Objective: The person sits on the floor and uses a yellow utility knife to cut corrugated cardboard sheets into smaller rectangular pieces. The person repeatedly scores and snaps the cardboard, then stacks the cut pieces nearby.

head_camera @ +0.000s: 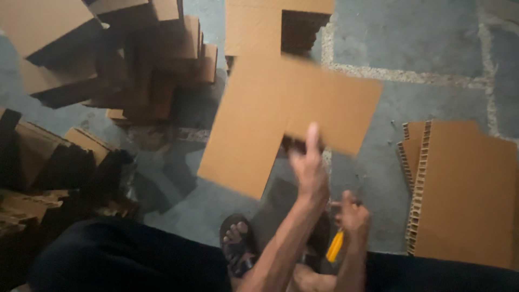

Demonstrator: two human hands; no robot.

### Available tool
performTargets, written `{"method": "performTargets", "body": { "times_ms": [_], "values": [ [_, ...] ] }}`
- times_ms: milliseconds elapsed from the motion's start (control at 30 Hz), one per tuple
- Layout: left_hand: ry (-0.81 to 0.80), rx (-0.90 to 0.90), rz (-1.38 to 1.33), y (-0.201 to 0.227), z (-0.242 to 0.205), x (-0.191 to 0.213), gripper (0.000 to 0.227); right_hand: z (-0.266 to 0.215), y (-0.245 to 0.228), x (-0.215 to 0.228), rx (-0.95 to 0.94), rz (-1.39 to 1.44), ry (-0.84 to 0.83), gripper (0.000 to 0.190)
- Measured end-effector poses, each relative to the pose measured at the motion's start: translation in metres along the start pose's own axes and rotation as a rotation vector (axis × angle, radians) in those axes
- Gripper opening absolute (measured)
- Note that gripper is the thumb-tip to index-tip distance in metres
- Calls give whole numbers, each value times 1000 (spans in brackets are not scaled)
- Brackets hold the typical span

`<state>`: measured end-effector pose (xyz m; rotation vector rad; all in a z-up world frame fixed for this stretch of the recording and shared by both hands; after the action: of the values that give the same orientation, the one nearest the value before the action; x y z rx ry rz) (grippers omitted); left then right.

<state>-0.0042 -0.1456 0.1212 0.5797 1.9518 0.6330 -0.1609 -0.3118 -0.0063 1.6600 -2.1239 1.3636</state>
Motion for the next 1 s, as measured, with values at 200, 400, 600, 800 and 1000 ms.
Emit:
{"method": "performTargets", "body": {
  "times_ms": [200, 400, 600, 800, 1000],
  "values": [
    [-97, -208, -20, 14, 135, -167, 69, 12, 21, -41, 14, -74, -64, 48],
    [-89, -210, 496, -26, 230, -142, 104, -5, 22, -71, 51, -169, -155, 36],
    [-303, 254, 668, -156, 133, 101, 36, -2, 31, -87, 349, -261, -99, 30],
    [-105, 659, 609, -211, 41, 274, 27, 10, 30, -67, 390, -232, 215, 29],
    [-268, 812, 622, -241, 26, 281, 29, -11, 0, -26, 103, 678, 164, 17]
  ]
}}
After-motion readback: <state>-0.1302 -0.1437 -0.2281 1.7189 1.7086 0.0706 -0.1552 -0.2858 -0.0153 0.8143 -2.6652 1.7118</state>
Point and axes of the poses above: each hand's wrist, its own z-axis towards the middle knuckle, its own x-axis out of the back of the hand, y = z × x, the point moved 5 cm from there along z, towards the middle knuckle
